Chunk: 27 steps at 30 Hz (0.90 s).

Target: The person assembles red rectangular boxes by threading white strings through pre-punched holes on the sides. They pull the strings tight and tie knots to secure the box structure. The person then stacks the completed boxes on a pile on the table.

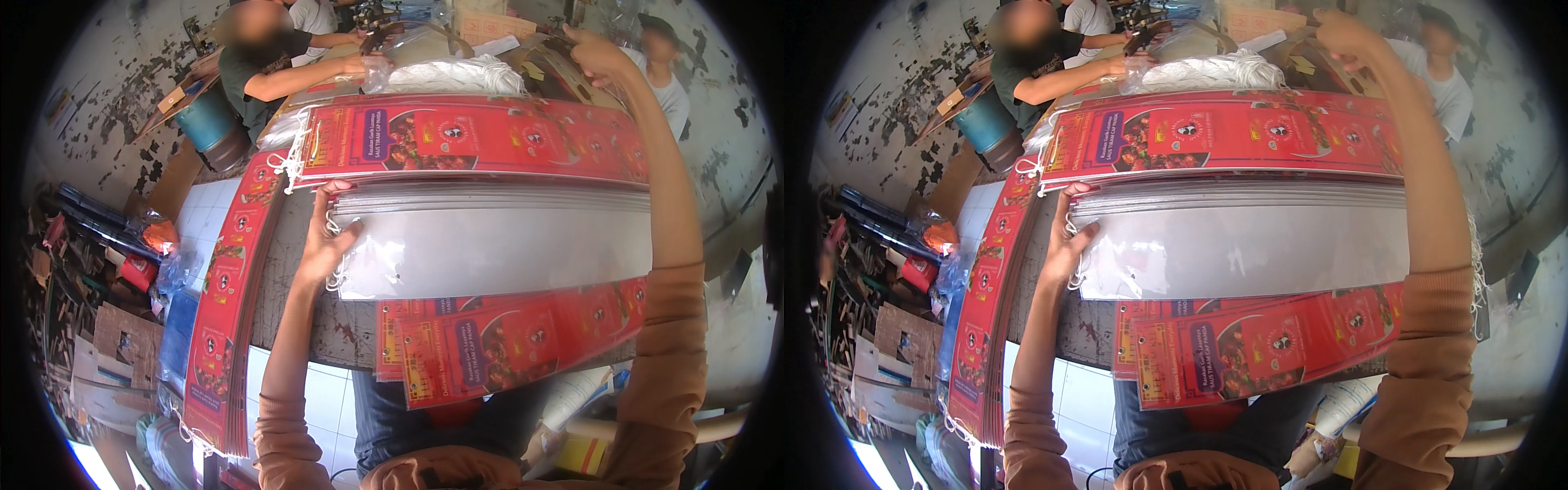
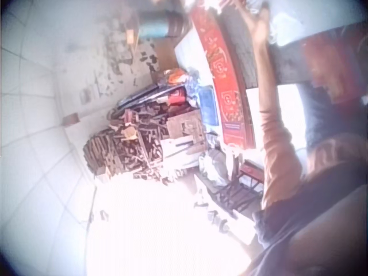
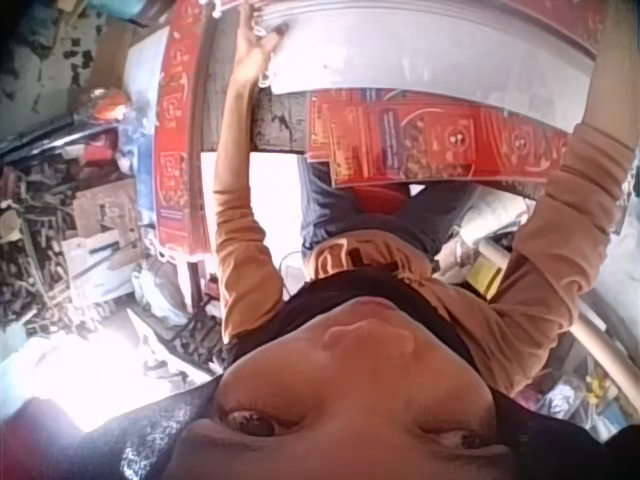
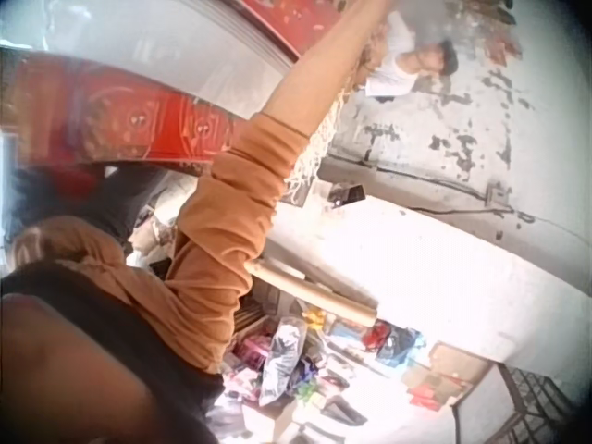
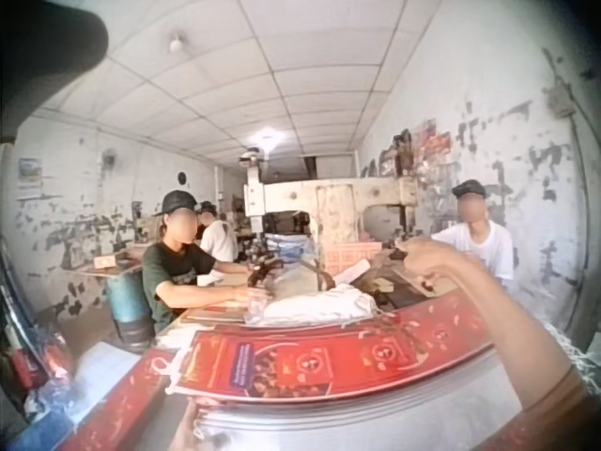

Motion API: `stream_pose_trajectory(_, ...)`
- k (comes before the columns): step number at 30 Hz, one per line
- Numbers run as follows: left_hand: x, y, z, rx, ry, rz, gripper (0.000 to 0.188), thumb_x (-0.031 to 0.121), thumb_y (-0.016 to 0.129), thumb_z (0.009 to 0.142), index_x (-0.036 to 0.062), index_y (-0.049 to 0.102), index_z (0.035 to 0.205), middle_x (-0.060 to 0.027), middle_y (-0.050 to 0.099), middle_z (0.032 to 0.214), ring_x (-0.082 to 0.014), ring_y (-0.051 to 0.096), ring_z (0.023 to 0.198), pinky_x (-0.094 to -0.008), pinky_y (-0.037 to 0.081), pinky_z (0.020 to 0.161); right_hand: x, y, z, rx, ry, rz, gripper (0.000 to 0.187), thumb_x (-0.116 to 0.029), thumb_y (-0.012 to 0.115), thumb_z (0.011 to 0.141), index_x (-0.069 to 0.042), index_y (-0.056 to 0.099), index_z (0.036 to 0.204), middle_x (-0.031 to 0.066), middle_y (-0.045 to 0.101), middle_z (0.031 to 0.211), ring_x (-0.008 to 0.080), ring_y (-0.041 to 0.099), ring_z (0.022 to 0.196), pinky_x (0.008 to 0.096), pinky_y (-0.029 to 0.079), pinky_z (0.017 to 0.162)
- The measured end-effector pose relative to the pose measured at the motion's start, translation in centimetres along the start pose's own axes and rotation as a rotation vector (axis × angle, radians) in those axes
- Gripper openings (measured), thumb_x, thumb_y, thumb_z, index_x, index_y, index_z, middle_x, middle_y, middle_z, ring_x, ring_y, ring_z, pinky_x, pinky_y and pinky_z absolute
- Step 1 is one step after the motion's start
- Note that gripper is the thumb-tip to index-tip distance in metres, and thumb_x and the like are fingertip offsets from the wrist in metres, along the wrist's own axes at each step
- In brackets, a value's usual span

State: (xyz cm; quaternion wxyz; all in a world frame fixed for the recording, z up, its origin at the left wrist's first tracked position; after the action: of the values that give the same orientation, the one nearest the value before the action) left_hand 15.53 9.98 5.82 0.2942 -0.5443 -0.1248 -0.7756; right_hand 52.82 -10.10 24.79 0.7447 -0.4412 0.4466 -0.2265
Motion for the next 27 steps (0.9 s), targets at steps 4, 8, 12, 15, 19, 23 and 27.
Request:
stream_pose_trajectory(4, 0.2, 0.0, 0.1, -0.008, 0.02, 0.024, 0.056, -0.005, 0.056, 0.071, 0.0082, 0.04, 0.123, -0.005, 0.043, 0.119, -0.018, 0.039, 0.116, -0.0316, 0.027, 0.102, -1.0, 0.1, -1.4, -0.044, -0.057, -0.016, 0.063, -0.01, 0.04, 0.083, -0.023, 0.026, 0.143, 0.0012, 0.041, 0.056, 0.0105, 0.039, 0.044, 0.028, 0.041, 0.042)
stream_pose_trajectory(8, -0.1, 0.0, 0.1, 0.001, 0.0, 0.034, 0.059, -0.005, 0.057, 0.07, 0.0083, 0.039, 0.125, -0.0051, 0.043, 0.12, -0.0184, 0.039, 0.117, -0.0321, 0.027, 0.102, -3.3, 1.6, -7.2, -0.044, -0.363, -0.068, 0.052, -0.011, 0.042, 0.088, -0.016, 0.032, 0.14, 0.0009, 0.043, 0.057, 0.0095, 0.042, 0.047, 0.0263, 0.041, 0.046)
stream_pose_trajectory(12, 0.1, -0.1, 0.2, -0.04, 0.023, 0.073, 0.06, -0.003, 0.058, 0.071, 0.0076, 0.039, 0.126, -0.006, 0.042, 0.124, -0.0189, 0.038, 0.12, -0.0345, 0.026, 0.103, -5.0, 5.7, -18.1, -0.424, -0.676, 0.272, 0.031, -0.02, 0.06, 0.083, -0.006, 0.05, 0.109, 0.0086, 0.058, 0.074, 0.0147, 0.057, 0.061, 0.0324, 0.046, 0.059)
stream_pose_trajectory(15, 0.6, -0.4, 0.0, -0.053, 0.007, 0.164, 0.061, -0.001, 0.059, 0.07, 0.0065, 0.038, 0.127, -0.0066, 0.042, 0.126, -0.0198, 0.037, 0.121, -0.0368, 0.024, 0.105, -5.9, 8.0, -23.2, -0.596, -0.725, 0.115, 0.033, -0.023, 0.066, 0.079, -0.007, 0.052, 0.104, 0.007, 0.054, 0.09, 0.0175, 0.056, 0.081, 0.0309, 0.044, 0.07)
stream_pose_trajectory(19, 0.5, 0.2, 0.4, -0.064, 0.033, 0.176, 0.063, 0.0, 0.059, 0.069, 0.0051, 0.036, 0.128, -0.0072, 0.042, 0.126, -0.0209, 0.036, 0.122, -0.0385, 0.022, 0.106, -4.7, 10.4, -22.9, -0.114, -1.008, 0.076, 0.05, -0.041, 0.068, 0.075, -0.005, 0.053, 0.107, 0.0135, 0.051, 0.111, 0.0272, 0.054, 0.095, 0.0372, 0.043, 0.08)
stream_pose_trajectory(23, 1.0, 0.4, 0.5, -0.031, 0.092, 0.231, 0.064, -0.001, 0.059, 0.068, 0.0048, 0.036, 0.128, -0.0078, 0.042, 0.126, -0.0215, 0.036, 0.124, -0.0416, 0.021, 0.107, -3.3, 12.6, -21.9, 0.159, -1.036, -0.138, 0.073, -0.057, 0.066, 0.069, -0.004, 0.052, 0.118, 0.0138, 0.051, 0.114, 0.0306, 0.053, 0.099, 0.0425, 0.041, 0.086)
stream_pose_trajectory(27, 1.3, 0.5, 0.1, 0.008, 0.093, 0.258, 0.063, -0.001, 0.059, 0.068, 0.0045, 0.037, 0.128, -0.008, 0.042, 0.127, -0.0223, 0.036, 0.125, -0.0439, 0.021, 0.108, -2.6, 12.7, -21.4, 0.104, -0.911, -0.184, 0.085, -0.066, 0.062, 0.066, -0.005, 0.049, 0.124, 0.0155, 0.051, 0.116, 0.0327, 0.052, 0.104, 0.0448, 0.042, 0.085)
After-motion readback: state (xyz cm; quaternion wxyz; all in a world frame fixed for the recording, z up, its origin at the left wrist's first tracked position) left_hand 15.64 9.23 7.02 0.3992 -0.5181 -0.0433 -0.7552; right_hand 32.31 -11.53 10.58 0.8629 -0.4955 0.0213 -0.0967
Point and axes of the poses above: each hand's wrist, its own z-axis towards the middle knuckle, its own y-axis out of the palm, x = y × z, the point moved 6 cm from there along z, towards the middle knuckle
